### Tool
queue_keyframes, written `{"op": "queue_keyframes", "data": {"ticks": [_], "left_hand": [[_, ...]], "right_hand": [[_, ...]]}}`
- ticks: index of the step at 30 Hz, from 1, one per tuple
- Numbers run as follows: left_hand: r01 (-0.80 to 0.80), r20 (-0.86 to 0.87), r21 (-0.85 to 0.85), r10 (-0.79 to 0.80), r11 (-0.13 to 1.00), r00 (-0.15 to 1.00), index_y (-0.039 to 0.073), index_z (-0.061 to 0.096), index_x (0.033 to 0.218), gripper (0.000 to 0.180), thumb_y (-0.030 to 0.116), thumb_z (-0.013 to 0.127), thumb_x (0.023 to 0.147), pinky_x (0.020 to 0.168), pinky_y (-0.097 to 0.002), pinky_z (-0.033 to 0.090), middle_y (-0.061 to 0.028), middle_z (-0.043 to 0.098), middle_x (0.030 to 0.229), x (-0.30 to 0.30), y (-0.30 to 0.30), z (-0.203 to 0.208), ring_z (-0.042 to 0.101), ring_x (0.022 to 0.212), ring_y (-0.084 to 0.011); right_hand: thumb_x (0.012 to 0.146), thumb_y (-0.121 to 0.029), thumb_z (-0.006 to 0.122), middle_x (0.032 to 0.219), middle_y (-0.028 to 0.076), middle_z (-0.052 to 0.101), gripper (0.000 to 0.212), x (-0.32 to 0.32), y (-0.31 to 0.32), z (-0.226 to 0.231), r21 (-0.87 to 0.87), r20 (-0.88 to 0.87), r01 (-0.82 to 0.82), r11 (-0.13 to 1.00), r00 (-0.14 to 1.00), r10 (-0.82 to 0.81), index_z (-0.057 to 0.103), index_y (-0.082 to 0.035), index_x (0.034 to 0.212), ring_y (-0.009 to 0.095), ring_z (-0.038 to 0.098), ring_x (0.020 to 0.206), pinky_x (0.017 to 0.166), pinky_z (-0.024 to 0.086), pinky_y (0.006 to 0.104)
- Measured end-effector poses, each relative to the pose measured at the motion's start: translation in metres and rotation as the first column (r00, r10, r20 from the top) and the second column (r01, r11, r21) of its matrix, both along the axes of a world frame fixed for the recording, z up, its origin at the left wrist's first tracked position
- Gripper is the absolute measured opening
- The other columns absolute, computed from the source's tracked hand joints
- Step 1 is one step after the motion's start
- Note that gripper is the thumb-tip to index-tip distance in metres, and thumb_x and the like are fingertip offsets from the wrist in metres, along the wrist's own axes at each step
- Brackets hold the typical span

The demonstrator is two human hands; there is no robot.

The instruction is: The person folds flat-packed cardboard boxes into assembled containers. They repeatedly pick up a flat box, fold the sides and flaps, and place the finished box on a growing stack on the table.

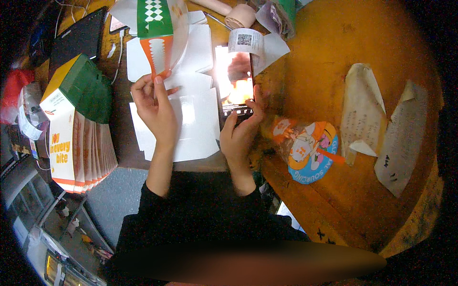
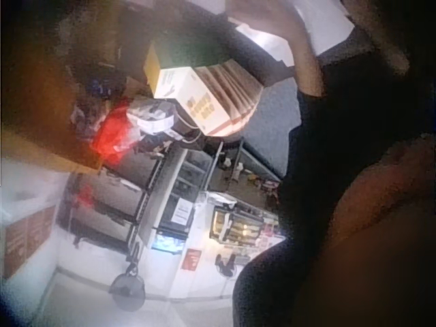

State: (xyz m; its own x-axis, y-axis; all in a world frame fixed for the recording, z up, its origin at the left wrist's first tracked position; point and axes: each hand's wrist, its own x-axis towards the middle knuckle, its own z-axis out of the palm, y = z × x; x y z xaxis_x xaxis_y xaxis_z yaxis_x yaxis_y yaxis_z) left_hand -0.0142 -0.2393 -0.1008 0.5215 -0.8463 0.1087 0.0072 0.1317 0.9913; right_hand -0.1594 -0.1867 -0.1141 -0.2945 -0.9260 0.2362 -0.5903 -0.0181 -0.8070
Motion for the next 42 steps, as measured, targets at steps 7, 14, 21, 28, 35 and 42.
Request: {"op": "queue_keyframes", "data": {"ticks": [7,14,21,28,35,42], "left_hand": [[0.001,-0.034,0.040,0.000,0.999,0.999,0.000,0.044,0.113,0.018,0.009,0.052,0.101,0.067,-0.0282,0.060,-0.0173,0.064,0.111,0.000,-0.002,-0.002,0.065,0.104,-0.0197],[0.035,0.006,0.069,-0.035,0.997,0.999,0.000,0.044,0.114,0.017,0.009,0.052,0.101,0.068,-0.0269,0.059,-0.0172,0.065,0.111,0.000,-0.002,-0.003,0.065,0.104,-0.0186],[0.006,-0.021,0.104,-0.004,0.995,1.000,0.002,0.044,0.114,0.015,0.008,0.050,0.101,0.066,-0.0259,0.058,-0.0178,0.066,0.113,-0.002,-0.004,-0.002,0.065,0.102,-0.0180],[0.012,0.004,0.105,-0.013,0.994,1.000,0.002,0.045,0.115,0.016,0.009,0.049,0.102,0.066,-0.0254,0.057,-0.0167,0.066,0.113,-0.003,-0.004,0.001,0.064,0.103,-0.0170],[0.007,-0.002,0.115,-0.007,0.993,1.000,0.002,0.047,0.115,0.017,0.011,0.051,0.102,0.068,-0.0252,0.057,-0.0152,0.066,0.113,-0.001,-0.002,0.000,0.064,0.104,-0.0157],[0.017,-0.024,0.105,-0.014,0.994,1.000,0.001,0.048,0.115,0.018,0.012,0.052,0.102,0.067,-0.0248,0.057,-0.0145,0.066,0.111,-0.001,-0.003,-0.003,0.064,0.104,-0.0152]], "right_hand": [[0.083,0.007,0.050,0.141,0.030,0.039,0.041,-0.003,0.002,0.001,-0.091,-0.139,-0.065,0.994,0.989,0.052,0.035,0.005,0.121,0.047,0.024,0.143,0.116,0.018,0.0526],[0.085,0.000,0.054,0.140,0.030,0.041,0.038,-0.004,-0.001,0.004,-0.042,-0.102,-0.072,0.997,0.992,0.068,0.037,0.004,0.118,0.049,0.025,0.140,0.116,0.018,0.0556],[0.089,0.002,0.052,0.140,0.024,0.043,0.039,-0.003,-0.008,0.006,-0.109,-0.131,-0.063,0.992,0.990,0.049,0.033,0.000,0.122,0.045,0.026,0.142,0.117,0.018,0.0545],[0.088,0.001,0.052,0.139,0.024,0.044,0.037,-0.001,-0.008,0.015,-0.031,-0.111,-0.026,0.999,0.994,0.022,0.035,0.001,0.122,0.045,0.027,0.142,0.117,0.019,0.0531],[0.087,0.002,0.049,0.138,0.024,0.045,0.036,0.000,-0.008,0.012,-0.047,-0.070,-0.001,0.999,0.998,-0.003,0.037,0.001,0.121,0.045,0.029,0.141,0.116,0.021,0.0535],[0.087,0.003,0.049,0.136,0.024,0.047,0.035,-0.001,-0.009,0.008,-0.105,-0.085,-0.013,0.994,0.996,0.004,0.038,0.002,0.120,0.045,0.030,0.141,0.117,0.021,0.0537]]}}
